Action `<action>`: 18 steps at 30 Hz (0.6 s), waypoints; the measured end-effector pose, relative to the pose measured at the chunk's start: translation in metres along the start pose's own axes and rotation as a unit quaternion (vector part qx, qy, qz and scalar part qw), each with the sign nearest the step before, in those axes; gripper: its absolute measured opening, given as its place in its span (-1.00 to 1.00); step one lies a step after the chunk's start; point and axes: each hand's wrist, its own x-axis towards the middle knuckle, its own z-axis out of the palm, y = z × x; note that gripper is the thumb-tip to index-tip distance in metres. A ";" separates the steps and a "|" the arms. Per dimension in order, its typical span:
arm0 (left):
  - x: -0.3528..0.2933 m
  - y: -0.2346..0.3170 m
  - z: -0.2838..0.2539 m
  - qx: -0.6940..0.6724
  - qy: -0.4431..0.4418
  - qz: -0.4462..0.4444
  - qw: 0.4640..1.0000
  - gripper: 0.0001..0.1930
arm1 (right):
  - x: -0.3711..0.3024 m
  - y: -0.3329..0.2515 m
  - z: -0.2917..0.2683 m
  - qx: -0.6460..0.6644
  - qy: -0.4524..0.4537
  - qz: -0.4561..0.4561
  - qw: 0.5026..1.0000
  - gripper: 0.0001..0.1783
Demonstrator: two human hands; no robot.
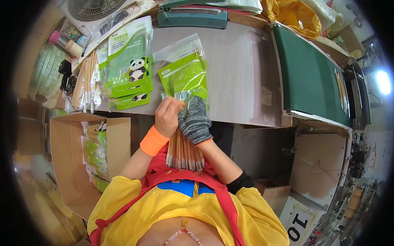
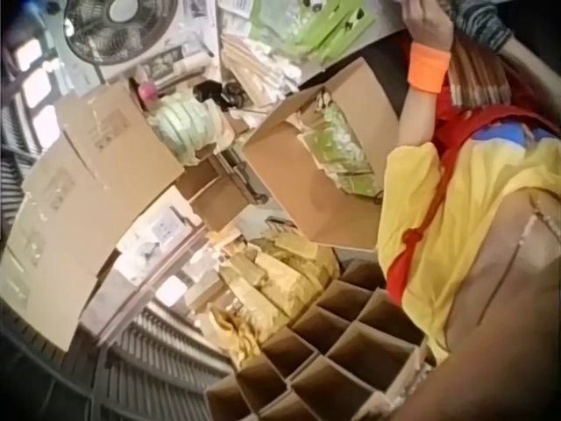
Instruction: Bundling wooden sticks and inserting them into plastic packaging bags before placing them into a shipping box.
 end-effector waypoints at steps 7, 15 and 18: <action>-0.052 0.004 -0.057 0.065 -0.061 -0.054 0.995 -0.71 | -0.091 0.037 -0.083 0.299 -0.215 0.107 0.923 -0.24; -0.071 -0.029 -0.025 -0.211 -0.145 -0.460 0.850 -0.67 | -0.053 0.042 -0.050 0.012 0.018 0.062 0.998 -0.56; -0.085 -0.037 -0.021 -0.178 -0.143 -0.413 0.882 -0.69 | -0.046 0.049 -0.042 0.016 0.049 0.051 0.997 -0.81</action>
